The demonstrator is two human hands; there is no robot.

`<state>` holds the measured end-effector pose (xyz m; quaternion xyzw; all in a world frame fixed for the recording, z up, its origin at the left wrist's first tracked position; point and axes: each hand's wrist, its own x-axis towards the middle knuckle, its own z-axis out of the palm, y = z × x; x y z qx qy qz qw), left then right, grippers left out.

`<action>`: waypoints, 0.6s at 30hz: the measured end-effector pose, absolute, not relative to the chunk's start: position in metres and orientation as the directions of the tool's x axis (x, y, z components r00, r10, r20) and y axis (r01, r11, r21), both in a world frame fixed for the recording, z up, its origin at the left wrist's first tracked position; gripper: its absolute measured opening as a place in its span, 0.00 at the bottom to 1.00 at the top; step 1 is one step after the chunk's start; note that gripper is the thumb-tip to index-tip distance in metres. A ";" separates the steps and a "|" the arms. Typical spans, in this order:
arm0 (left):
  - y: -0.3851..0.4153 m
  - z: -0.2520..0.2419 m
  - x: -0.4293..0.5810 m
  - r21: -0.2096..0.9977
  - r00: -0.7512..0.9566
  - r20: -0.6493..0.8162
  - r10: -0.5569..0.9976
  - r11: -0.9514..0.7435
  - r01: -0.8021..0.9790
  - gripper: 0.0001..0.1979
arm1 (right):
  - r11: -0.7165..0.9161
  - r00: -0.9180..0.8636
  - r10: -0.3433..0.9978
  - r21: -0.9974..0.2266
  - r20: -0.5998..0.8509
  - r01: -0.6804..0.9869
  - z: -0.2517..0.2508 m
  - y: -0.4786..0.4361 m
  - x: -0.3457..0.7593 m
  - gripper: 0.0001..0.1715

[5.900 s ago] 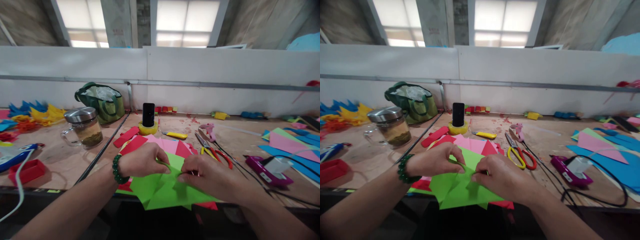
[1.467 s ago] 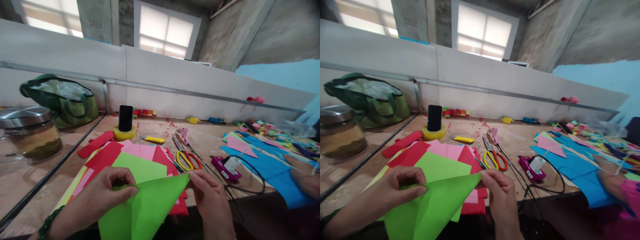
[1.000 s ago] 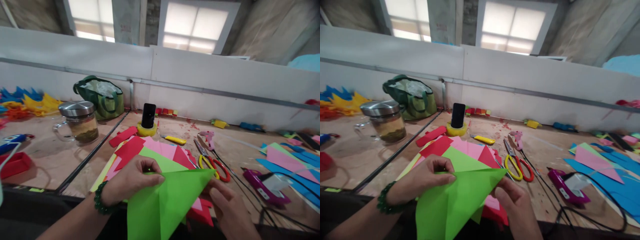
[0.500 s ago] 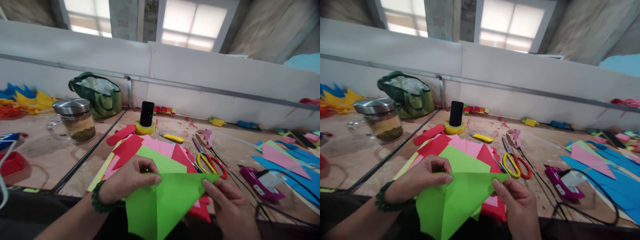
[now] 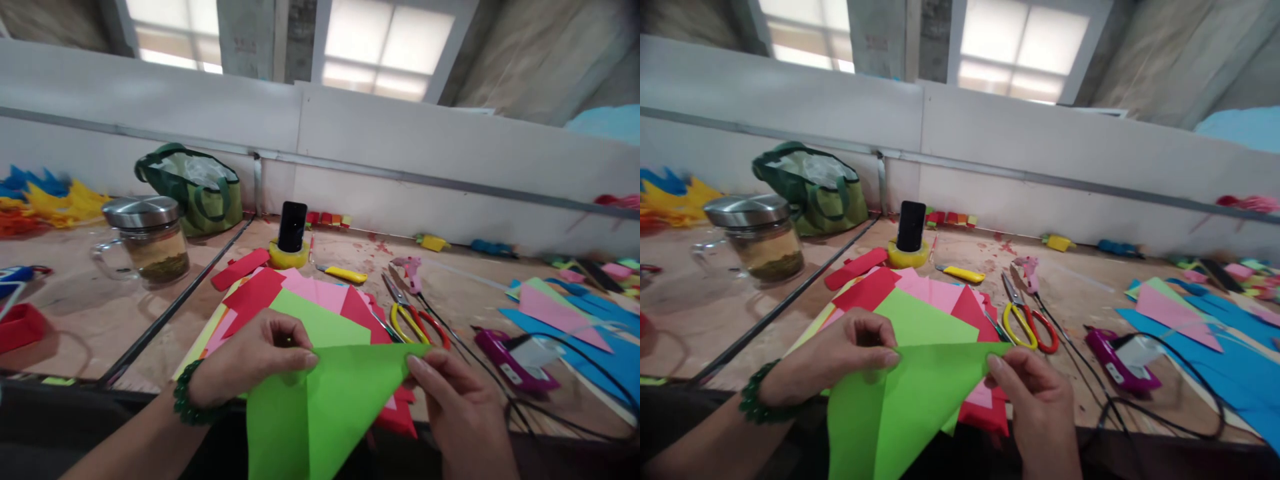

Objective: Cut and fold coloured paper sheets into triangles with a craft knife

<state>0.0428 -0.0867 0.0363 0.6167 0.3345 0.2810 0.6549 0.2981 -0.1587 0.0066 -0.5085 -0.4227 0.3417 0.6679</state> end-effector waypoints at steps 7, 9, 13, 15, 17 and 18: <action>-0.086 0.040 0.037 0.992 0.621 -0.106 0.777 0.041 0.118 0.13 | 0.275 0.338 0.907 -0.961 0.253 -0.019 0.008 -0.158 0.296 0.06; -0.085 0.044 0.035 0.989 0.617 -0.105 0.780 0.015 0.149 0.13 | 0.253 0.323 0.916 -0.968 0.239 0.001 0.011 -0.155 0.296 0.07; -0.080 0.053 0.032 0.977 0.616 -0.061 0.786 -0.080 0.200 0.13 | 0.254 0.307 0.916 -0.965 0.260 0.060 0.019 -0.149 0.295 0.08; -0.077 0.056 0.030 0.961 0.615 -0.023 0.788 -0.151 0.230 0.12 | 0.258 0.296 0.916 -0.962 0.272 0.086 0.022 -0.148 0.294 0.07; -0.075 0.056 0.027 0.937 0.598 0.012 0.802 -0.218 0.273 0.12 | 0.289 0.295 0.905 -0.952 0.306 0.101 0.023 -0.150 0.291 0.06; -0.076 0.056 0.025 0.923 0.587 0.029 0.809 -0.247 0.295 0.12 | 0.316 0.299 0.894 -0.943 0.333 0.106 0.024 -0.152 0.290 0.05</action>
